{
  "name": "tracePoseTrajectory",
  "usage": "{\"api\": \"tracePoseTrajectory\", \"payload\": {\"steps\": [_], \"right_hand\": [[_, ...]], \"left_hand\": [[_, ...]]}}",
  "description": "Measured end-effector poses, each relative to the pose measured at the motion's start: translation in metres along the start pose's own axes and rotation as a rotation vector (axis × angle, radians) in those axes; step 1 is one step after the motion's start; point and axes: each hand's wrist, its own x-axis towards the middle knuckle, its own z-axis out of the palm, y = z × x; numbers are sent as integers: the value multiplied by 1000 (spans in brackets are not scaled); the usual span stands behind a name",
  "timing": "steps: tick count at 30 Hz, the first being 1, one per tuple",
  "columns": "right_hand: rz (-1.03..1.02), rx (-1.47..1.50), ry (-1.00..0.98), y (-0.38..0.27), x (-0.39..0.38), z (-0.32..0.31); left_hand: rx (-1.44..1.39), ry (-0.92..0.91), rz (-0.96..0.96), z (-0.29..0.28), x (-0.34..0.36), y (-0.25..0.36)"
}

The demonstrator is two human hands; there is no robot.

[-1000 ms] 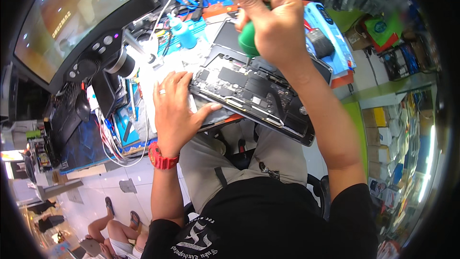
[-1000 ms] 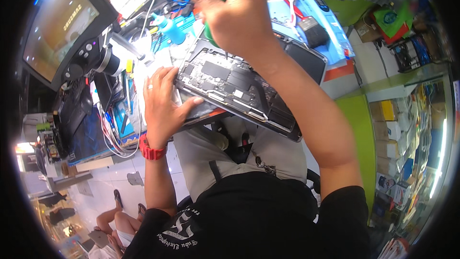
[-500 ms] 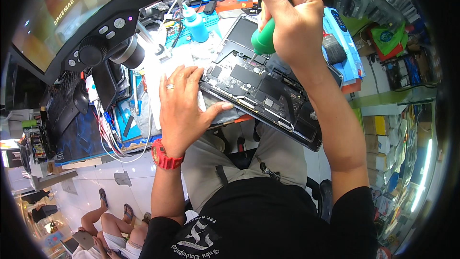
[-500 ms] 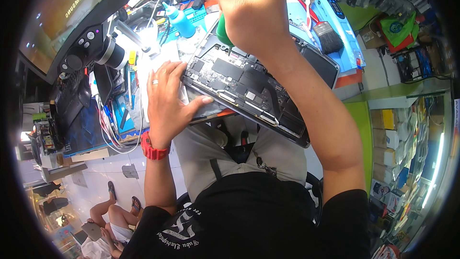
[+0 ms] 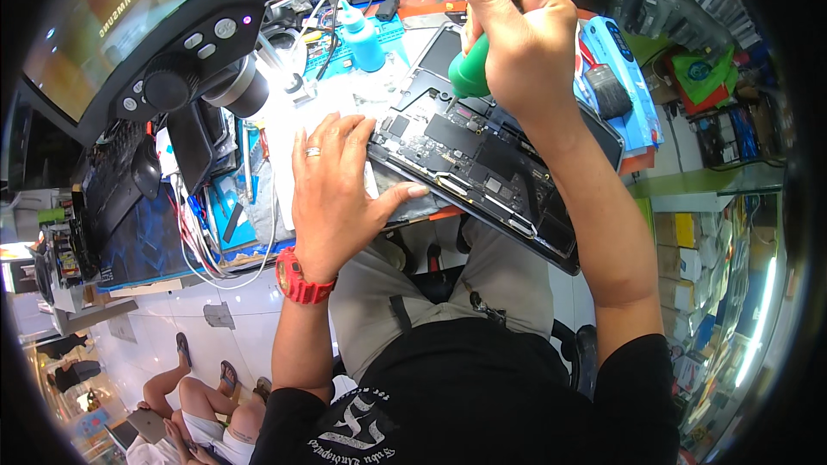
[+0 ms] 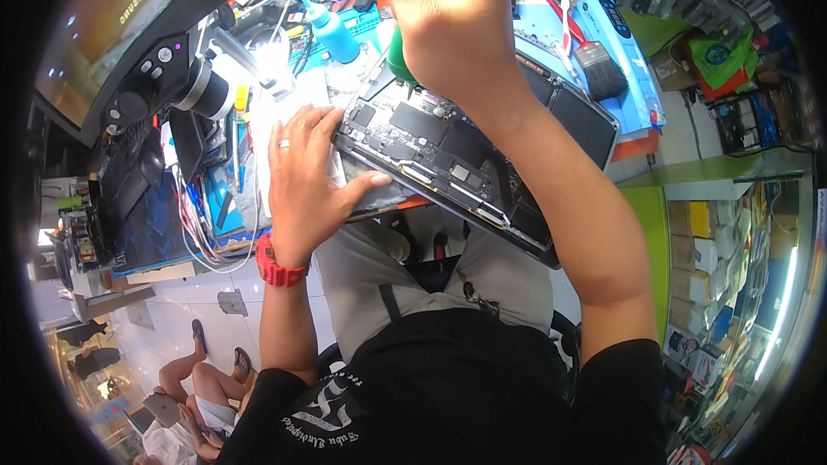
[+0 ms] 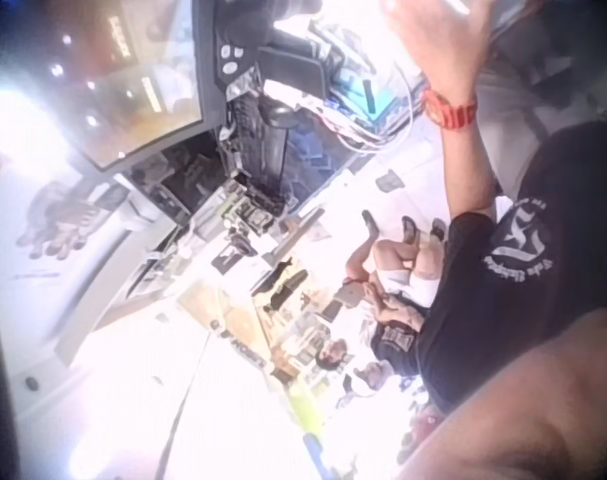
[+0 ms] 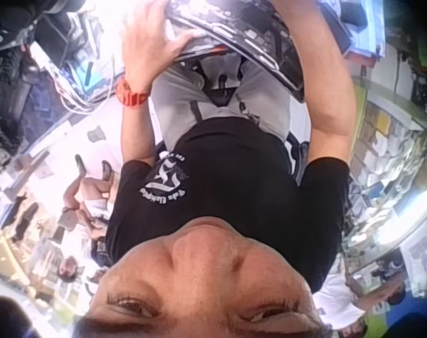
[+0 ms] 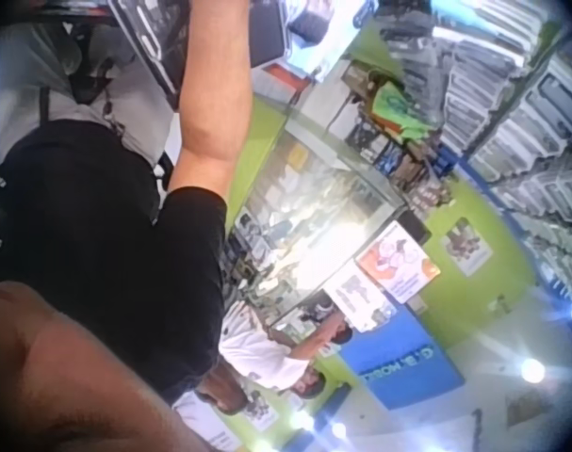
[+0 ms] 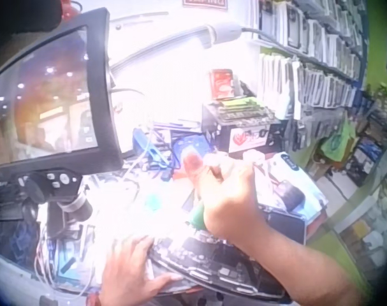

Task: The person uses a soldering iron, a small blower, and multimeter probes to work on the internal circuitry of a disassembled laptop.

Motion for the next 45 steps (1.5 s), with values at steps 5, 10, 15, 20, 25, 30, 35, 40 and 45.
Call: {"api": "tracePoseTrajectory", "payload": {"steps": [5,10,15,20,25,30,35,40,45], "right_hand": [[374,430,-27,-19,7,-2],[444,324,-7,-31,11,3],[-427,-315,-3,17,12,6],[459,480,-15,-31,16,7],[474,518,-182,-46,10,-2],[499,511,-222,-56,14,-27],[561,533,-69,-78,11,-37],[390,505,-53,-53,-14,-49],[458,461,-3,-40,-24,-63]], "left_hand": [[9,0,0,0,0,0],[12,2,4,3,-1,-1],[9,5,9,1,2,3],[3,3,-3,0,0,1],[6,1,4,0,1,2],[32,20,32,-1,1,2],[24,9,27,2,1,1],[10,8,24,2,1,1],[18,9,31,2,2,1]]}}
